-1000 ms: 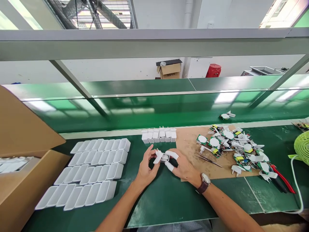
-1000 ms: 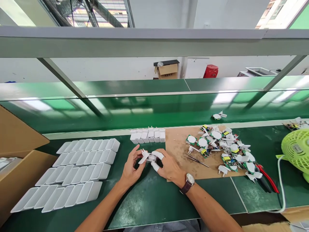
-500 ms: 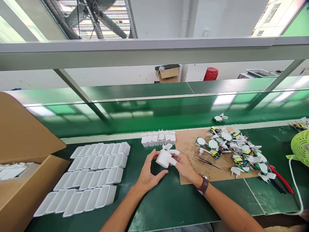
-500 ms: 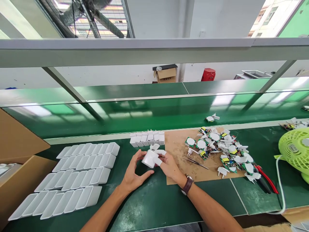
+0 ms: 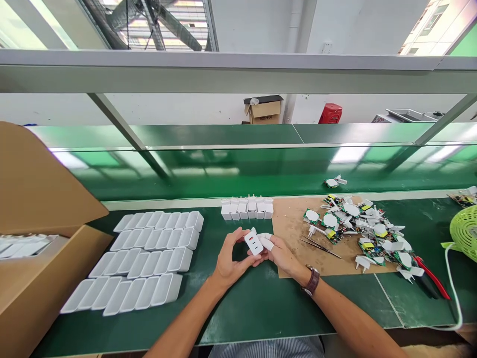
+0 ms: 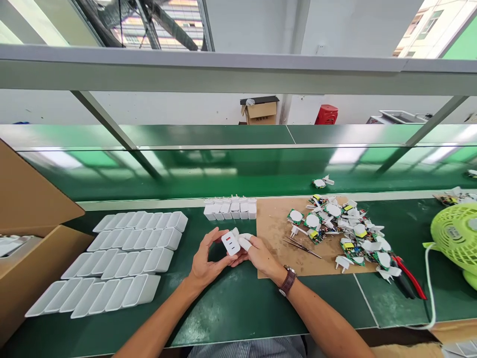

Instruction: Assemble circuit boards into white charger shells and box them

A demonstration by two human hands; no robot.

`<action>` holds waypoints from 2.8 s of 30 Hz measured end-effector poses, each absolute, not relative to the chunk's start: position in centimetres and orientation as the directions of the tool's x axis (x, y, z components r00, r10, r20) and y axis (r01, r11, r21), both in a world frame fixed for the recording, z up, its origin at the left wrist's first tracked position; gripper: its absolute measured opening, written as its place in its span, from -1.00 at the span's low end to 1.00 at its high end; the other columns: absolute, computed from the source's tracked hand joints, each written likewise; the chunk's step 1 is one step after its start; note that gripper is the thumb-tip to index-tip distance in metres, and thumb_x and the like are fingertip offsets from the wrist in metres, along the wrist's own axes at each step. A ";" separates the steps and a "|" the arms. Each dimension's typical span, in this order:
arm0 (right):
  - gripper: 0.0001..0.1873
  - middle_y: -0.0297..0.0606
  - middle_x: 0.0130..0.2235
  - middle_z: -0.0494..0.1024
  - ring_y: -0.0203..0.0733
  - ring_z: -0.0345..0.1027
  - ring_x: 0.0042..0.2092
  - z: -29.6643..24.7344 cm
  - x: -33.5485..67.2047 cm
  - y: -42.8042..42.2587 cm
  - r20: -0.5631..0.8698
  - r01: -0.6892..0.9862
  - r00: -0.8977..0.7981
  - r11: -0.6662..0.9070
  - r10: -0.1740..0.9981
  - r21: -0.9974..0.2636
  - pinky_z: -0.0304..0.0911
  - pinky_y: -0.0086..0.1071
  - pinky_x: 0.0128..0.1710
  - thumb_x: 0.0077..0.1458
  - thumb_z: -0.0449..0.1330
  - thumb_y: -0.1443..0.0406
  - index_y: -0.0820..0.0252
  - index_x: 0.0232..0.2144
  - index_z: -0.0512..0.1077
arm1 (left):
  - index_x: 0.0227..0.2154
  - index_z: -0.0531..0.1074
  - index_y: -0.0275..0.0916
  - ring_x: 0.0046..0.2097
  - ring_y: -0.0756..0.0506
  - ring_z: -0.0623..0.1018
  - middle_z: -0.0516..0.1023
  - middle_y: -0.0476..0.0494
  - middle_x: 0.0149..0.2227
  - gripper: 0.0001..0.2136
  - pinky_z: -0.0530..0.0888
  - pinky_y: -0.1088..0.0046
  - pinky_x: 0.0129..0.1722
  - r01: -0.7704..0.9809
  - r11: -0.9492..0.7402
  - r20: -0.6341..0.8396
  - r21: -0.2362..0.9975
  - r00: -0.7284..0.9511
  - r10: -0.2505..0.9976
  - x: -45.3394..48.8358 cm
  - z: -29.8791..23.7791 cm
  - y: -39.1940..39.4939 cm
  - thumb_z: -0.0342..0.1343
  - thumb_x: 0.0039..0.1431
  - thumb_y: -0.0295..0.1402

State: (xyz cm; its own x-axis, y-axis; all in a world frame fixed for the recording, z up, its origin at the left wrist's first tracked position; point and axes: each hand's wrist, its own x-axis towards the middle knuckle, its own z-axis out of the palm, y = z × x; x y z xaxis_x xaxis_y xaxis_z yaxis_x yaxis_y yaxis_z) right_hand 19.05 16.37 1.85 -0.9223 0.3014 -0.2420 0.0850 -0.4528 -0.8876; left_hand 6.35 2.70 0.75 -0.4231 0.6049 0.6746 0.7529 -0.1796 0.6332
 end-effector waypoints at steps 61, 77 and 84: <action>-0.47 -0.23 -0.20 0.68 -0.02 0.59 -0.15 1.1 19.5 16.2 -0.124 0.071 -0.943 -0.175 0.310 -0.982 0.52 -0.11 -0.09 0.23 0.19 -0.18 0.02 -0.03 0.57 | 0.40 0.06 -0.09 -0.10 -0.18 0.62 0.60 -0.28 0.02 -0.18 0.61 0.21 -0.13 0.743 -0.189 0.674 0.642 -0.430 0.600 6.4 0.1 2.5 0.33 0.21 -0.03; -0.59 -0.26 -0.17 0.66 -0.01 0.52 -0.09 1.3 19.6 16.5 -0.084 0.071 -0.959 -0.056 0.270 -0.996 0.43 -0.12 0.01 0.29 0.12 -0.05 0.05 -0.09 0.57 | 0.38 0.12 -0.08 -0.15 -0.16 0.59 0.62 -0.27 -0.01 -0.18 0.62 0.27 -0.22 0.765 -0.214 0.703 0.608 -0.393 0.593 6.5 0.7 2.6 0.35 0.16 0.01; -0.60 -0.24 -0.17 0.63 -0.05 0.45 -0.14 1.6 19.8 16.9 -0.077 0.103 -0.964 0.090 0.256 -0.991 0.38 -0.15 -0.01 0.34 0.03 0.05 0.15 -0.13 0.54 | 0.38 0.13 -0.12 -0.17 -0.16 0.57 0.62 -0.30 -0.02 -0.18 0.63 0.29 -0.27 0.801 -0.222 0.735 0.556 -0.349 0.582 6.7 1.5 2.6 0.35 0.16 -0.02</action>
